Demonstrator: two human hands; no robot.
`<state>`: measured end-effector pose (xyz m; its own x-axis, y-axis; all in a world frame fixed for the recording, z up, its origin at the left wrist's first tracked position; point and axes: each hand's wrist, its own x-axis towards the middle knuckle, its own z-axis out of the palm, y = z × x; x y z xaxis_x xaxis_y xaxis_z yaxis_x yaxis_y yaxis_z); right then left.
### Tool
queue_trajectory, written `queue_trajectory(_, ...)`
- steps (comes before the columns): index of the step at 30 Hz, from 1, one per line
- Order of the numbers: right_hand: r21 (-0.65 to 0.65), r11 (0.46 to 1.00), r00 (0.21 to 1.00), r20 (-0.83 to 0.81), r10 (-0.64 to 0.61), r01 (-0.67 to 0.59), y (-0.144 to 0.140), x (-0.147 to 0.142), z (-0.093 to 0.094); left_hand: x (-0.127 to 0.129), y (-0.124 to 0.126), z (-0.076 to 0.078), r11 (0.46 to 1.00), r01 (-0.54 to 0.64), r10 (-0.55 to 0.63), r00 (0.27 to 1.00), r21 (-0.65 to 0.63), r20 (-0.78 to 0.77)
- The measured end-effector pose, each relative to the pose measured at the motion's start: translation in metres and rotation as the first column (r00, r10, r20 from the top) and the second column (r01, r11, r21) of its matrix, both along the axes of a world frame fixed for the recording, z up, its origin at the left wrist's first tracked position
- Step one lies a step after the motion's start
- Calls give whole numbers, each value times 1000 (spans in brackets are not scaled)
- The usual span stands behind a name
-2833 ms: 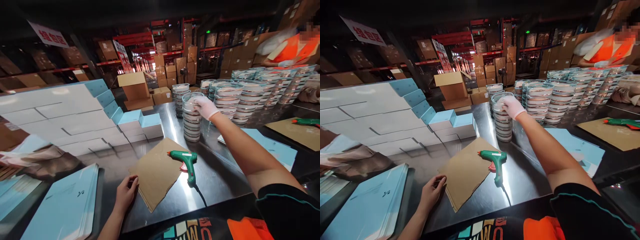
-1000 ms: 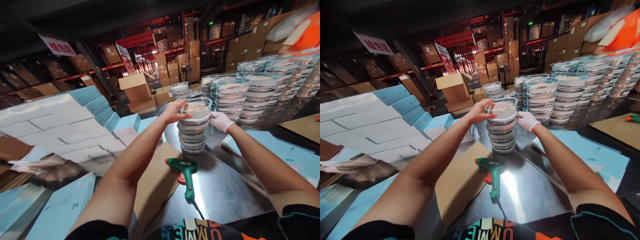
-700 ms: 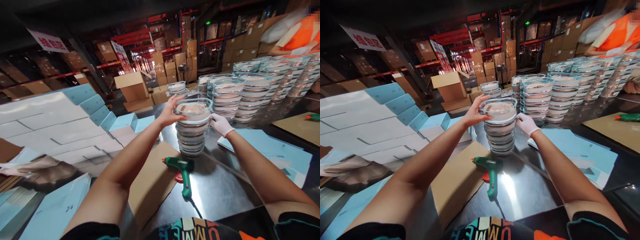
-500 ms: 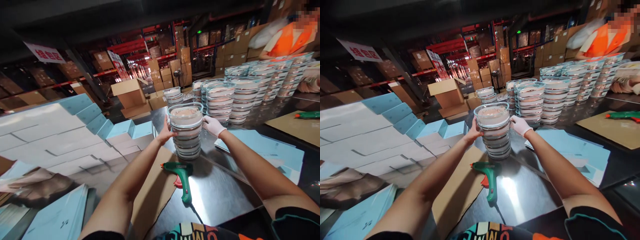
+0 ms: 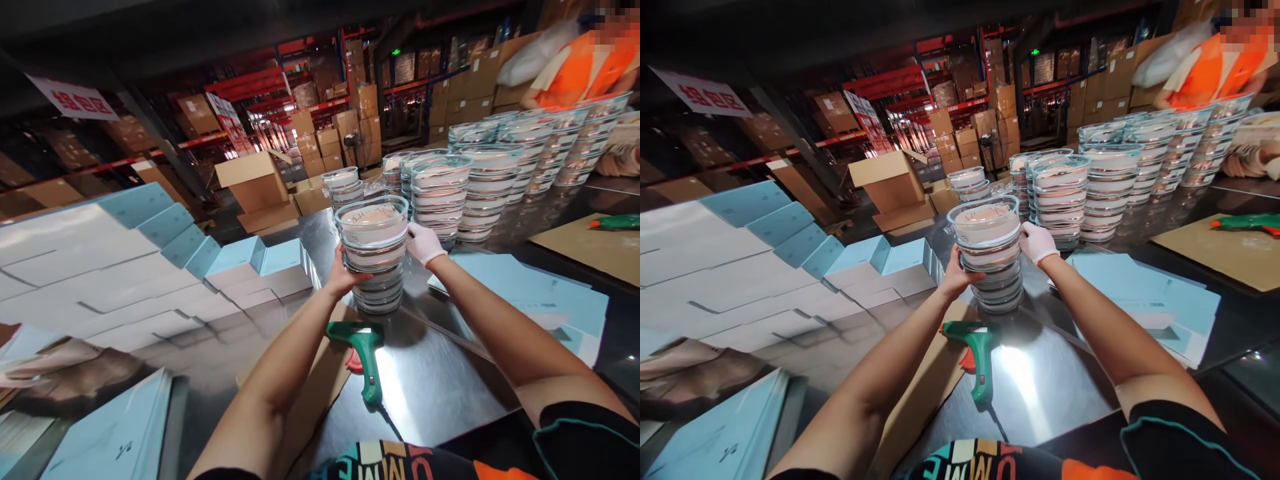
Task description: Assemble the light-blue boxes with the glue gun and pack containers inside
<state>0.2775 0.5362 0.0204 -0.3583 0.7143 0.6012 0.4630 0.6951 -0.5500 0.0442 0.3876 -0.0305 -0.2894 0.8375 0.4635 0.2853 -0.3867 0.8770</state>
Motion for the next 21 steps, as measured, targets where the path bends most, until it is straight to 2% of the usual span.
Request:
queue_trajectory(6, -6, 1000, 997, -71, -2, 2, -6, 1, -9, 2, -7, 2, 987, 159, -156, 981, -14, 113)
queue_trajectory(12, -3, 999, 997, -67, 49, -49, -6, -1, -3, 2, -6, 14, 998, 33, -32, 999, -44, 33)
queue_trajectory(16, -9, 997, 997, 7, 81, -81, -10, 10, 12, 3, -7, 13, 999, -10, 12, 999, -47, 46)
queue_trajectory(19, -10, 998, 995, 81, 57, -56, -26, 26, 17, 4, -9, 9, 998, -27, 28, 999, -60, 22)
queue_trajectory(21, -7, 1000, 990, 138, 10, -9, -49, 32, 16, 6, -10, 6, 999, -29, 29, 999, -45, 15)
